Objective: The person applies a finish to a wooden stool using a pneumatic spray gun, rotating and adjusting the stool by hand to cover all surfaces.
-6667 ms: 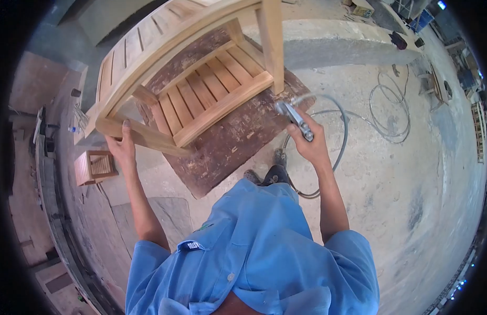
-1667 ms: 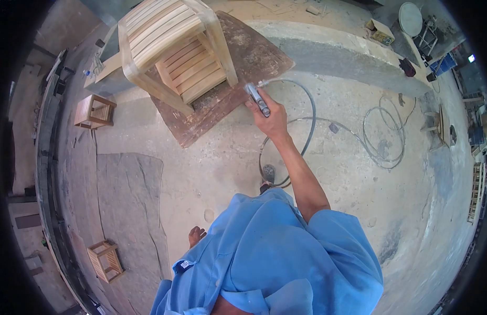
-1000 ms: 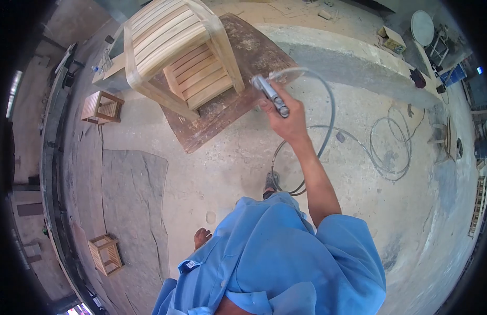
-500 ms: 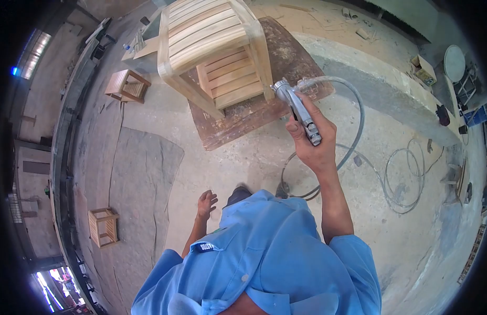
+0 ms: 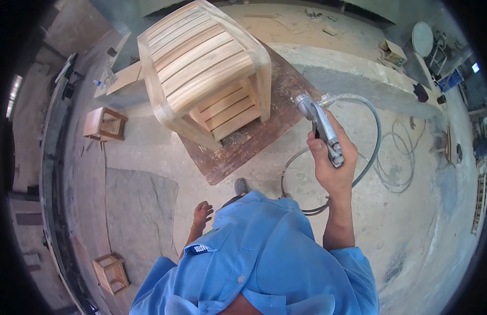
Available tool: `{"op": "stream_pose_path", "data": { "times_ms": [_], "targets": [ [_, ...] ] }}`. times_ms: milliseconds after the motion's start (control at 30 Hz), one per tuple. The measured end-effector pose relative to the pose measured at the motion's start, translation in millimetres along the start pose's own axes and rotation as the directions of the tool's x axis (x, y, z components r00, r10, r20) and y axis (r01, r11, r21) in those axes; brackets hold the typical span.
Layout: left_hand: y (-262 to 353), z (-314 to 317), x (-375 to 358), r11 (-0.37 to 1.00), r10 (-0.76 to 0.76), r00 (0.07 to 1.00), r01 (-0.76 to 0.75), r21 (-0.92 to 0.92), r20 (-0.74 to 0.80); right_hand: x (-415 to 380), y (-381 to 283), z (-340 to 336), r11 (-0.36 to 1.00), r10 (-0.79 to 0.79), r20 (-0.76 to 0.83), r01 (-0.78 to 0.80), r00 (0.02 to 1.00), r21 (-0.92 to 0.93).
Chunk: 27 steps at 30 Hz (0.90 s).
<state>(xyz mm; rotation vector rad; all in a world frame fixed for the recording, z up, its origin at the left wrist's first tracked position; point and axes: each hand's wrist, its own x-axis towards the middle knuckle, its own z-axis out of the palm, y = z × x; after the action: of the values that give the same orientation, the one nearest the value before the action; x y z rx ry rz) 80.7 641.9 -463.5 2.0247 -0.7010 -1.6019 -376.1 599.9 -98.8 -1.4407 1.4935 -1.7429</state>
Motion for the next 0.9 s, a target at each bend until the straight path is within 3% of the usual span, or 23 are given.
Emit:
{"op": "stream_pose_path", "data": {
  "times_ms": [100,300,400,533,600,633,700,767,833,900],
  "targets": [
    [12,-34,27,0.999,0.019,0.999,-0.02,0.027,0.034,-9,-16,32,0.996,0.046,0.049,-0.05,0.998,0.073],
    [46,-70,77,0.987,0.018,0.993,-0.037,0.159,0.117,-15,-65,86,0.999,-0.008,0.463,-0.014,0.887,0.045],
    [63,-63,86,0.988,0.036,0.989,-0.057,0.143,0.146,-10,-72,103,0.995,-0.077,0.512,0.031,0.856,0.098],
    [74,-42,78,0.996,0.045,0.991,-0.054,0.073,0.123,-3,-67,103,0.995,-0.028,0.562,-0.029,0.827,0.093],
    [70,-31,81,0.971,0.237,0.965,-0.238,0.002,0.114,-2,-56,95,0.997,-0.041,0.518,0.004,0.855,0.073],
    [69,-24,84,0.944,0.329,0.939,-0.327,-0.034,0.101,-3,-49,90,0.998,-0.049,0.497,0.02,0.866,0.064],
    [126,6,58,0.82,0.573,0.82,-0.573,0.002,0.005,-8,-34,76,0.998,0.037,0.361,-0.051,0.932,0.03],
    [216,37,8,0.594,0.804,0.589,-0.8,0.083,-0.083,-11,-21,61,0.995,0.097,0.257,-0.102,0.962,0.005],
    [297,61,-38,0.337,0.936,0.321,-0.935,0.113,-0.143,-12,-9,50,0.994,0.108,0.183,-0.108,0.977,-0.008],
    [338,70,-59,0.354,0.931,0.343,-0.932,0.077,-0.121,-18,2,45,0.991,0.131,0.168,-0.134,0.977,0.007]
  ]
}}
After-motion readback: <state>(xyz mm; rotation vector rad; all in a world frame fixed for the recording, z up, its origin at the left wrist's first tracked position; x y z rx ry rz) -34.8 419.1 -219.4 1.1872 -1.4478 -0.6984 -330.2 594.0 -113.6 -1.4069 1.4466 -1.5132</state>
